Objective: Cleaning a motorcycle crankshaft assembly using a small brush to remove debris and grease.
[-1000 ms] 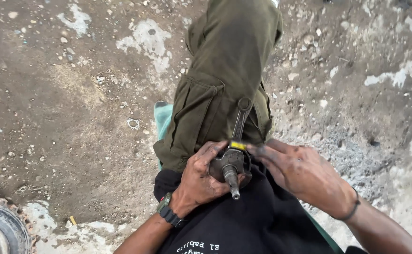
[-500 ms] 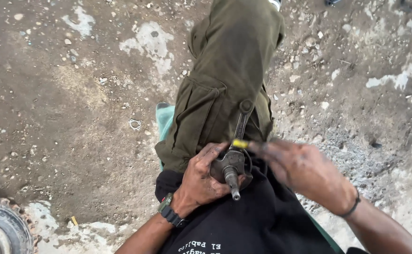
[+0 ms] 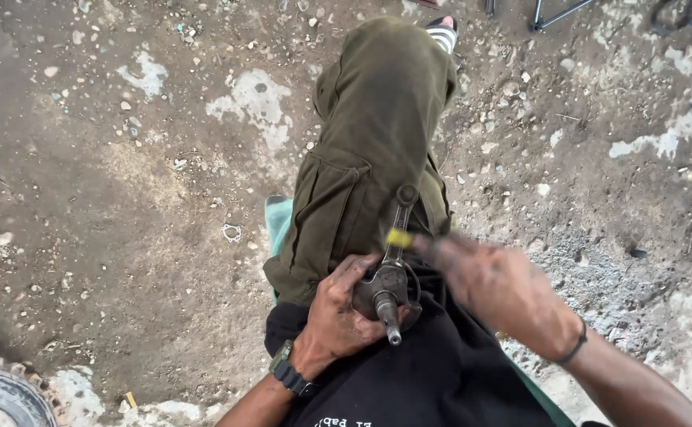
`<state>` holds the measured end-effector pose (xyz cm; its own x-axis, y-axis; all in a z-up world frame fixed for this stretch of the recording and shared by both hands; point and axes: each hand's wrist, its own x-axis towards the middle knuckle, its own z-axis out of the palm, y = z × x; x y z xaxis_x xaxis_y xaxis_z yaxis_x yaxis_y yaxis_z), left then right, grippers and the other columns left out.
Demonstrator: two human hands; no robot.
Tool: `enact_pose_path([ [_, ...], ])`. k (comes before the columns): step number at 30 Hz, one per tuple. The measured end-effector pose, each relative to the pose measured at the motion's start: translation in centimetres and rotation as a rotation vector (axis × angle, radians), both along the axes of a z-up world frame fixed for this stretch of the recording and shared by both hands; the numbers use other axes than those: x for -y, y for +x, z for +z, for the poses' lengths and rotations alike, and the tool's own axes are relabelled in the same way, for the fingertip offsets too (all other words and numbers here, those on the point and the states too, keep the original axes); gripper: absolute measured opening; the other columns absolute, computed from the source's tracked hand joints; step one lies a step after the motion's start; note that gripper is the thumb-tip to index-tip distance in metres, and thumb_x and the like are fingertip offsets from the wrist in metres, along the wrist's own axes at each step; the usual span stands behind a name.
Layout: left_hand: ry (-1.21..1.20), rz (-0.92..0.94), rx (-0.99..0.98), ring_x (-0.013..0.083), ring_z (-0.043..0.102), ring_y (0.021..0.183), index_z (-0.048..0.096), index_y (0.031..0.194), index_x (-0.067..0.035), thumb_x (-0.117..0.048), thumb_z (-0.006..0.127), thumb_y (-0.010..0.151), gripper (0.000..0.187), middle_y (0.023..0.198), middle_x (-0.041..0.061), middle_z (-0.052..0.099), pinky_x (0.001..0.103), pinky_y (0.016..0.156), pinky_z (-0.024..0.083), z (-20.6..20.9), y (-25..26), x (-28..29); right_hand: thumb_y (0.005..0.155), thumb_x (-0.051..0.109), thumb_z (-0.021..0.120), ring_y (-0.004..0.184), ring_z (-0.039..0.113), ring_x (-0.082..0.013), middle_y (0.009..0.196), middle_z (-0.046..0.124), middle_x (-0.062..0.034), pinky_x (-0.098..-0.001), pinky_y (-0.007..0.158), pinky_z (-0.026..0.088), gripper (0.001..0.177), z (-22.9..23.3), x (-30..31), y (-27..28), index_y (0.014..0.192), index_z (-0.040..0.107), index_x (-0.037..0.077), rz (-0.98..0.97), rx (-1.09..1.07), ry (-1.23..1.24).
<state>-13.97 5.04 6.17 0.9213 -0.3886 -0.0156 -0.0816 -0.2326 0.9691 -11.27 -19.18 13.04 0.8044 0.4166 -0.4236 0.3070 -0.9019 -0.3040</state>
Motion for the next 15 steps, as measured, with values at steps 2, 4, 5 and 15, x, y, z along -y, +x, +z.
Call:
enact_pose_path([
  [2, 0.014, -0.013, -0.016, 0.0266, 0.073, 0.099, 0.059, 0.130, 0.001, -0.034, 0.090, 0.071, 0.075, 0.117, 0.015, 0.068, 0.035, 0.085, 0.062, -0.1, -0.2, -0.1, 0.105, 0.017, 0.040, 0.025, 0.038, -0.0011, 0.128, 0.067, -0.0150, -0.0200, 0.015, 0.032, 0.045, -0.5, 0.0, -0.4, 0.149, 0.044, 0.026, 0.100, 0.204, -0.165],
  [4, 0.031, -0.006, -0.015, 0.0262, 0.073, 0.098, 0.058, 0.132, -0.002, -0.033, 0.088, 0.070, 0.075, 0.117, 0.014, 0.067, 0.034, 0.083, 0.062, 0.2, 0.1, 0.1, 0.107, 0.021, 0.039, 0.026, 0.035, 0.0012, 0.129, 0.069, -0.0117, -0.0191, 0.018, 0.028, 0.041, -0.5, -0.2, -0.4, 0.147, 0.045, 0.024, 0.216, 0.428, -0.324],
  [5, 0.010, 0.003, 0.005, 0.0248, 0.071, 0.095, 0.061, 0.125, -0.001, -0.033, 0.090, 0.072, 0.069, 0.112, 0.013, 0.067, 0.034, 0.081, 0.061, 0.5, 0.2, 0.2, 0.104, 0.020, 0.042, 0.029, 0.037, -0.0022, 0.113, 0.065, -0.0048, -0.0222, 0.019, 0.033, 0.042, -0.2, -0.7, -0.8, 0.146, 0.049, 0.023, 0.204, 0.243, -0.213],
  [15, 0.010, 0.012, 0.036, 0.0258, 0.073, 0.097, 0.061, 0.128, -0.003, -0.036, 0.092, 0.072, 0.072, 0.113, 0.012, 0.068, 0.034, 0.083, 0.061, 0.3, -0.1, 0.2, 0.108, 0.024, 0.043, 0.024, 0.045, -0.0053, 0.096, 0.071, -0.0219, -0.0236, 0.014, 0.041, 0.029, 2.9, -0.6, 1.4, 0.134, 0.051, 0.014, 0.071, 0.082, -0.117],
])
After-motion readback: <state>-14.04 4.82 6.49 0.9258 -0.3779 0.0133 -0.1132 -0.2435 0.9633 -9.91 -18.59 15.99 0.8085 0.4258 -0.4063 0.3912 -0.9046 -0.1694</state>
